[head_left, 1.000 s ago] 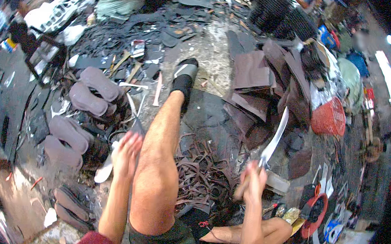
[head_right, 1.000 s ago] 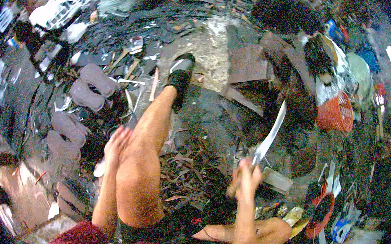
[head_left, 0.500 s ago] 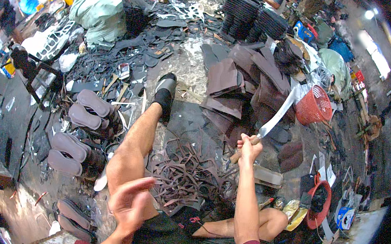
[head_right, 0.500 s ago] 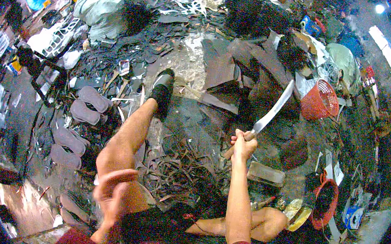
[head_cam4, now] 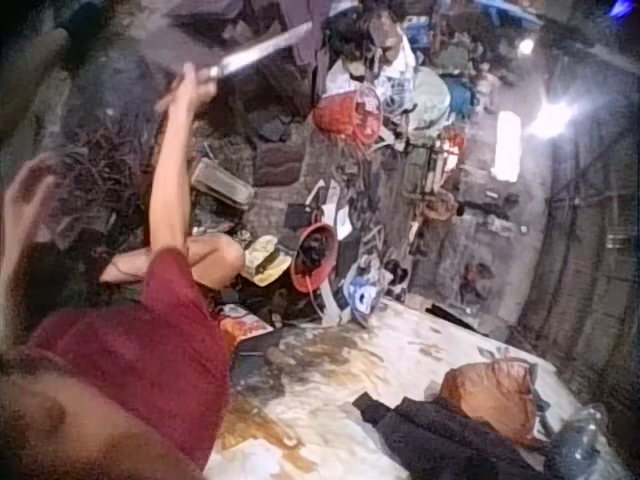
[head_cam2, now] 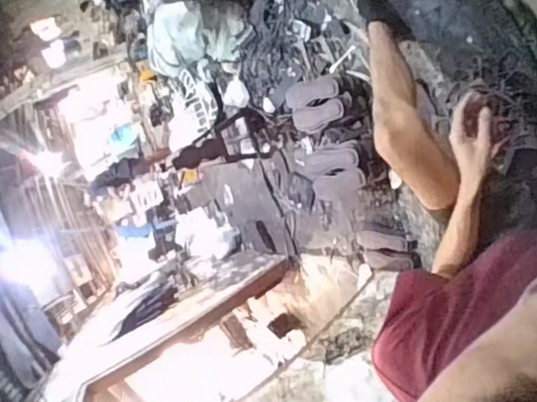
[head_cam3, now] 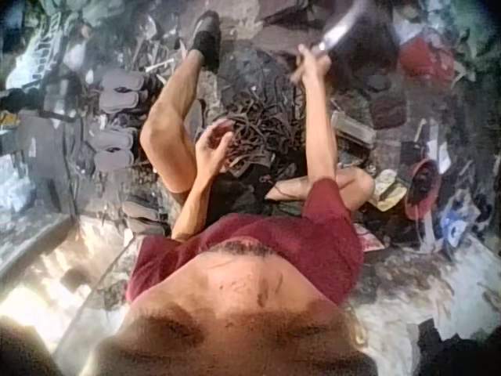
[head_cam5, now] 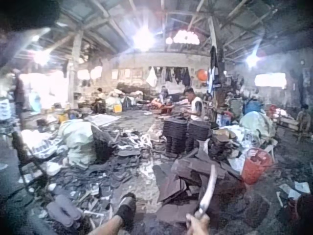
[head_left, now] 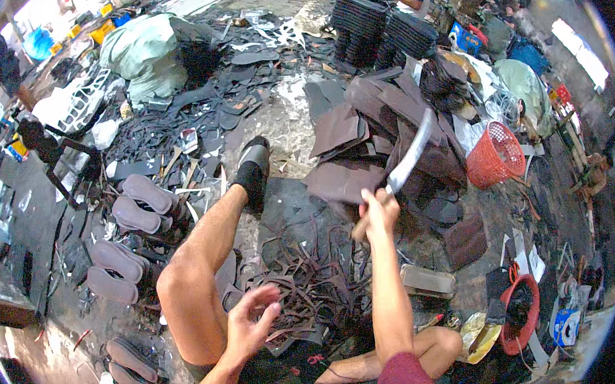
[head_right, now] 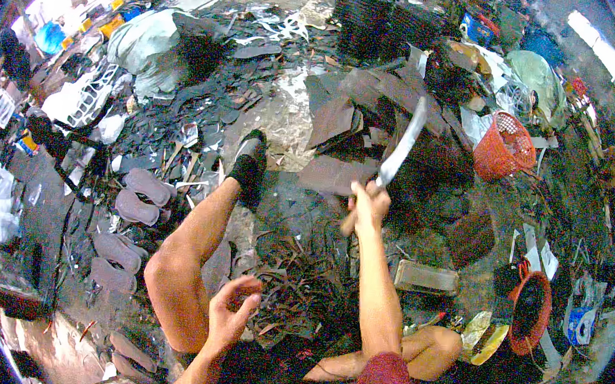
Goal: The person sits on the floor and uses a large knife to trim the edges of multiple sandal soles. They repeatedly pick up soles, shave off excess material, and place the trimmed pieces aside.
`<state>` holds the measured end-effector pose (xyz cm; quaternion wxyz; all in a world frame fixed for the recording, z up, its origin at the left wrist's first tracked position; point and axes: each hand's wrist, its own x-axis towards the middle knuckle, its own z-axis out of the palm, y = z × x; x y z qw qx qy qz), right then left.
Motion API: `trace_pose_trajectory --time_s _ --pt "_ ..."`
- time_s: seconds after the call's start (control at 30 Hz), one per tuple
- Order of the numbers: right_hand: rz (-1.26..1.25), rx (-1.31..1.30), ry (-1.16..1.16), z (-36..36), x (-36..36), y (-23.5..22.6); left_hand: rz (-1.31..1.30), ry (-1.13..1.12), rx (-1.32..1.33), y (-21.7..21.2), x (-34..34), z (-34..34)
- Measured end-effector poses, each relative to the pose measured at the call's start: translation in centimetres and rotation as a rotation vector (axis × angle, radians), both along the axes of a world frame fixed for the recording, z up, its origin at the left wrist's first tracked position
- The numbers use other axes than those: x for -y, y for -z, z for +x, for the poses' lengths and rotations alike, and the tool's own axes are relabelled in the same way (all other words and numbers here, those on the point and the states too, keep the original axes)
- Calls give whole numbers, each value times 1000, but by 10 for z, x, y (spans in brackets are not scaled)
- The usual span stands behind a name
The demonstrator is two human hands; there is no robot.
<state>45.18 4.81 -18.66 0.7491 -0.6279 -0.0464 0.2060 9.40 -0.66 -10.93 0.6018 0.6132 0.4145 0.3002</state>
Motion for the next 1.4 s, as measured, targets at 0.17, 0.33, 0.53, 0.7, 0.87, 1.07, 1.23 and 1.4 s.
trace_pose_trajectory --time_s 0.17,0.33,0.53,0.7,0.87,1.07,1.23,1.4 --pt "9 -302 -133 -114 163 -157 573 -193 -109 9 -11 30" --pt "-1 -247 -244 -113 206 -187 223 75 96 -11 13 23" --pt "-158 326 -445 -195 303 -135 -370 -445 232 -56 -28 1" --pt "-434 579 -743 -244 362 -107 -296 -518 138 -67 -24 -3" --pt "-542 760 -731 -252 364 -110 -388 -546 125 -65 -12 -6" --pt "-544 742 -766 -251 325 -115 -310 -539 79 -58 -2 -4" --pt "-471 750 -855 -243 292 -93 -351 -442 -7 -55 2 -16" --pt "-421 877 -953 -265 244 -12 -389 -411 49 -55 7 -15"
